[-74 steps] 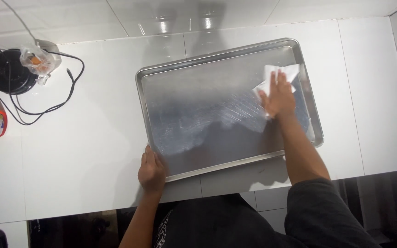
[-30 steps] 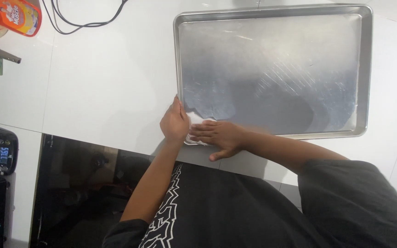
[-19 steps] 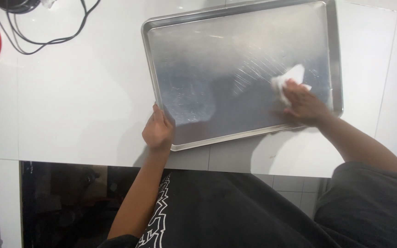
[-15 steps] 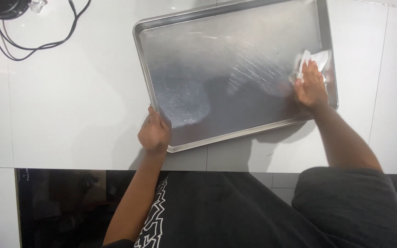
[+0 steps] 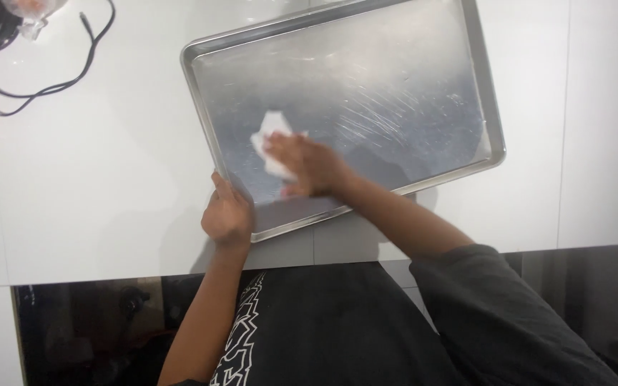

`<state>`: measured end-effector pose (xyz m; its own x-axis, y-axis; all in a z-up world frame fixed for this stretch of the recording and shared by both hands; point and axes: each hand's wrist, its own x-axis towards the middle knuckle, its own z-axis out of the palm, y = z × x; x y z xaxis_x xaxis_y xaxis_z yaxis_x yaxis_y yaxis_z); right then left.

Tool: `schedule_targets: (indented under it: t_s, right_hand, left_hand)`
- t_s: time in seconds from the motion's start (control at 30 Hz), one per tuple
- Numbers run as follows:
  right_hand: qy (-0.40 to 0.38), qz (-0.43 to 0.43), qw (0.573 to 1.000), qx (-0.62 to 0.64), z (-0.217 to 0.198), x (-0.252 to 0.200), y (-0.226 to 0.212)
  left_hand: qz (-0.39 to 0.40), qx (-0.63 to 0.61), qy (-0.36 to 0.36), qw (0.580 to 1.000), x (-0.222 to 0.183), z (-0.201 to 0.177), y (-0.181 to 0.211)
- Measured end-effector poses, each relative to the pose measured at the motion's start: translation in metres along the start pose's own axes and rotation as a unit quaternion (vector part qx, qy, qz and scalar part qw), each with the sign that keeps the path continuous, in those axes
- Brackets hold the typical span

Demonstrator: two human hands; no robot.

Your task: Wiping a baking tray clean and then weighing out ingredients on a digital scale.

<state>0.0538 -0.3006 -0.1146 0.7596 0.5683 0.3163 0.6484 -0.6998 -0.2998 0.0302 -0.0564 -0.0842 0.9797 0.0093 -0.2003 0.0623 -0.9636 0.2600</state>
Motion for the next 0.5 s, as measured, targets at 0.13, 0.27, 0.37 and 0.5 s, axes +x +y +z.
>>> schedule_targets:
  t_s: [0.13,0.27,0.37,0.5]
  right_hand:
    - [-0.11,0.231,0.952,-0.167,-0.087,-0.07,0.121]
    - [-0.202,0.448,0.86,-0.136,-0.165,-0.128,0.13]
    - [-0.229,0.465,0.814,-0.261,-0.173,-0.234,0.118]
    - [-0.303,0.479,0.776,-0.275,-0.172,-0.273,0.05]
  left_hand:
    - [0.139,0.043,0.367,0.919,0.001,0.024,-0.002]
    - [0.149,-0.043,0.381,0.912,0.001,0.041,-0.019]
    - [0.12,-0.07,0.303,0.943,0.007,0.042,-0.025]
    - [0.09,-0.066,0.254,0.961,0.004,0.03,-0.016]
